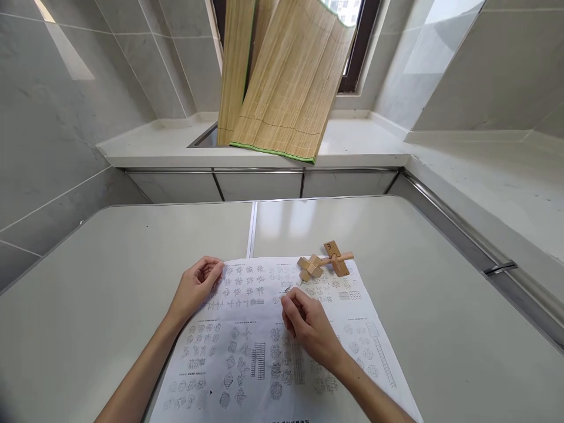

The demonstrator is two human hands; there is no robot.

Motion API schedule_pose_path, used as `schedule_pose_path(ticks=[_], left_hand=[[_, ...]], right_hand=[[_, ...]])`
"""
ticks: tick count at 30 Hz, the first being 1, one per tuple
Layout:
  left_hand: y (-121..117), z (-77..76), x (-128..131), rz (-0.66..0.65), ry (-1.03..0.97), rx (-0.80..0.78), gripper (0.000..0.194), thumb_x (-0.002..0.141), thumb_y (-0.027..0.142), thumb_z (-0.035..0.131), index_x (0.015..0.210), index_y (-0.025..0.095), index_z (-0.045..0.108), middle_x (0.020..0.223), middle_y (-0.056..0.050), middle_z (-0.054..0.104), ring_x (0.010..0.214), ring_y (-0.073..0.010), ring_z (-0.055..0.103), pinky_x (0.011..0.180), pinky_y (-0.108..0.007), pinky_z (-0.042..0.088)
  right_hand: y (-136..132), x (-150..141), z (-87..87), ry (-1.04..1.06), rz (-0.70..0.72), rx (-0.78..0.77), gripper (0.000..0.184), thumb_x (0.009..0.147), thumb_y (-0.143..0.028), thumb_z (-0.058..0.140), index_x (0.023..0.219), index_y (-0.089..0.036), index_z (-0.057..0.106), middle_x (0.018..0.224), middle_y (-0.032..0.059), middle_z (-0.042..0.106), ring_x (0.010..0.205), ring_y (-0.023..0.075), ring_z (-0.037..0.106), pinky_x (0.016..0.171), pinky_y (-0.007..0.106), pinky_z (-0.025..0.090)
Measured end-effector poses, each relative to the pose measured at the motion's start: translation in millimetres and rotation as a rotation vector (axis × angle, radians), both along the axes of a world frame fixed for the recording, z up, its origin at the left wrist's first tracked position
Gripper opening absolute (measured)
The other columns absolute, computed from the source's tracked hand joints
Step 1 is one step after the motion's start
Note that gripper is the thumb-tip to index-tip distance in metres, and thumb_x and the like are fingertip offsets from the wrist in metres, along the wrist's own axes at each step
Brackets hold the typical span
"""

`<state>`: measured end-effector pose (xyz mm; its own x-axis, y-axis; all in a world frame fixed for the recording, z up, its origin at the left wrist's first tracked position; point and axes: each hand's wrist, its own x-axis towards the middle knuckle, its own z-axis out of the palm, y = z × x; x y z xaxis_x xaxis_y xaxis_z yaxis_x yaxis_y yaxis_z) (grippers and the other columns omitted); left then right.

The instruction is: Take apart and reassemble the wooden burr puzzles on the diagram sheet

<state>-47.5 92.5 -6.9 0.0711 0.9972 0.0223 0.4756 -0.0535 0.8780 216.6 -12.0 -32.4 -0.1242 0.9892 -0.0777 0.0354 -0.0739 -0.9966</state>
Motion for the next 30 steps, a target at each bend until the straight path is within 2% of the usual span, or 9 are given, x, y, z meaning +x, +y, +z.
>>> schedule_pose_path(ticks=[8,15,25,28,30], left_hand=[[-0.2,0.5,-0.9,0.007,-0.065,-0.023,0.033,0.094,0.052,0.06,0.081,0.022,0.06,0.068,0.002,0.058,0.058,-0.0135,0.049,0.056,-0.024,0.042],[-0.4,4.1,-1.9,0.007,-0.043,-0.02,0.033,0.098,0.046,0.053,0.076,0.022,0.056,0.07,0.001,0.06,0.062,-0.0146,0.051,0.06,-0.025,0.042],[1.9,5.2,-2.8,0.021,-0.054,-0.014,0.03,0.097,0.043,0.051,0.076,0.022,0.055,0.071,0.001,0.059,0.064,-0.0149,0.051,0.062,-0.026,0.041],[2.3,5.7,-2.7,0.018,-0.044,-0.01,0.031,0.096,0.045,0.053,0.076,0.022,0.055,0.069,0.001,0.058,0.062,-0.015,0.05,0.06,-0.026,0.04],[2.8,5.8,-2.6,0.018,-0.048,-0.004,0.031,0.095,0.045,0.054,0.075,0.022,0.055,0.068,0.002,0.057,0.062,-0.0149,0.05,0.06,-0.026,0.04]], right_hand=[[2.4,-1.7,4.0,0.058,-0.006,-0.013,0.045,0.104,-0.062,0.05,0.08,-0.024,0.05,0.066,-0.0035,0.053,0.053,0.0135,0.045,0.051,0.028,0.038],[4.0,1.2,6.6,0.153,-0.036,-0.041,0.044,0.103,-0.061,0.052,0.08,-0.024,0.048,0.063,-0.005,0.051,0.052,0.0125,0.042,0.051,0.027,0.037],[22.0,18.7,1.5,0.459,-0.297,-0.104,0.05,0.096,-0.059,0.065,0.071,-0.023,0.042,0.061,-0.0072,0.043,0.047,0.0083,0.033,0.045,0.024,0.027],[28.4,26.8,3.7,0.579,-0.342,-0.111,0.049,0.094,-0.063,0.067,0.074,-0.024,0.046,0.061,-0.0079,0.039,0.047,0.0092,0.029,0.044,0.024,0.026],[32.4,33.0,4.5,0.65,-0.348,-0.111,0.047,0.095,-0.068,0.062,0.08,-0.024,0.05,0.058,-0.0096,0.033,0.044,0.0093,0.022,0.041,0.025,0.024]])
